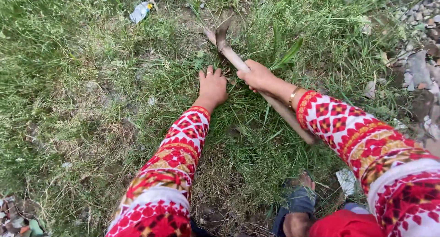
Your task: The person uses a pickaxe and their hands to clear grass and weeds from the soil.
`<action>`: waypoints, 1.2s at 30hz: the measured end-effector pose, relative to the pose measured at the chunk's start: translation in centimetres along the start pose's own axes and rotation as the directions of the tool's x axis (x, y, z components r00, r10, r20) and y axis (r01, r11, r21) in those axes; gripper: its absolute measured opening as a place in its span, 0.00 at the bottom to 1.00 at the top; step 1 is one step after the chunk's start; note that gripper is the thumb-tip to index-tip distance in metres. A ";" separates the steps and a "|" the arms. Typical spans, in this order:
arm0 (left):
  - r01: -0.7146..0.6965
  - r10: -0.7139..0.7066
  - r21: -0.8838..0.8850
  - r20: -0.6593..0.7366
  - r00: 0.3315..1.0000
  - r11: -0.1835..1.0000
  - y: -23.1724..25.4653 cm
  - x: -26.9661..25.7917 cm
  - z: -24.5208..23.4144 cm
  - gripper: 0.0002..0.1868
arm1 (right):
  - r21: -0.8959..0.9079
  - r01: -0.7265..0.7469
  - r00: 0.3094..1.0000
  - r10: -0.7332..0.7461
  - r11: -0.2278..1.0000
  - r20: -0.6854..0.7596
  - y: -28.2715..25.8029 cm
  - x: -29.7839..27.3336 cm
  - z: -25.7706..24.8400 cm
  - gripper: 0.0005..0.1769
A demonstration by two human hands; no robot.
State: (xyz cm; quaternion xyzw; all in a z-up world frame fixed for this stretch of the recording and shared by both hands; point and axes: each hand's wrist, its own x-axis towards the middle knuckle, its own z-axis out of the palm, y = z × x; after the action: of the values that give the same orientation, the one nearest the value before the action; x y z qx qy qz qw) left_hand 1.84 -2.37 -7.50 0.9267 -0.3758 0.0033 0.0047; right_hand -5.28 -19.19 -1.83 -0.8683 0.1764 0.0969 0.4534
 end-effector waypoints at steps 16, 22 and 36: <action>0.050 -0.065 0.109 0.141 0.988 0.993 0.4 -0.6 -4.3 0.22 | 0.103 -0.042 0.998 0.038 0.994 0.044 -0.5 -0.5 1.0 0.14; 0.047 -0.065 0.126 0.144 0.987 0.991 -0.4 -0.2 -3.3 0.25 | 0.035 -0.043 0.999 0.042 0.998 0.032 -0.9 -0.2 1.3 0.15; -0.112 0.111 -0.013 -0.030 0.993 0.994 0.2 0.0 -0.6 0.10 | 0.113 -0.038 0.998 0.032 0.993 0.053 0.3 -0.8 1.8 0.14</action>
State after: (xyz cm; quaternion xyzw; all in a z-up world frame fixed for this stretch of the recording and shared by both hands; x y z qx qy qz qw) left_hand 1.69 -2.48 -6.86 0.9041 -0.4268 0.0145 0.0170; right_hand -6.15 -17.71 -2.85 -0.8349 0.1853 0.1165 0.5049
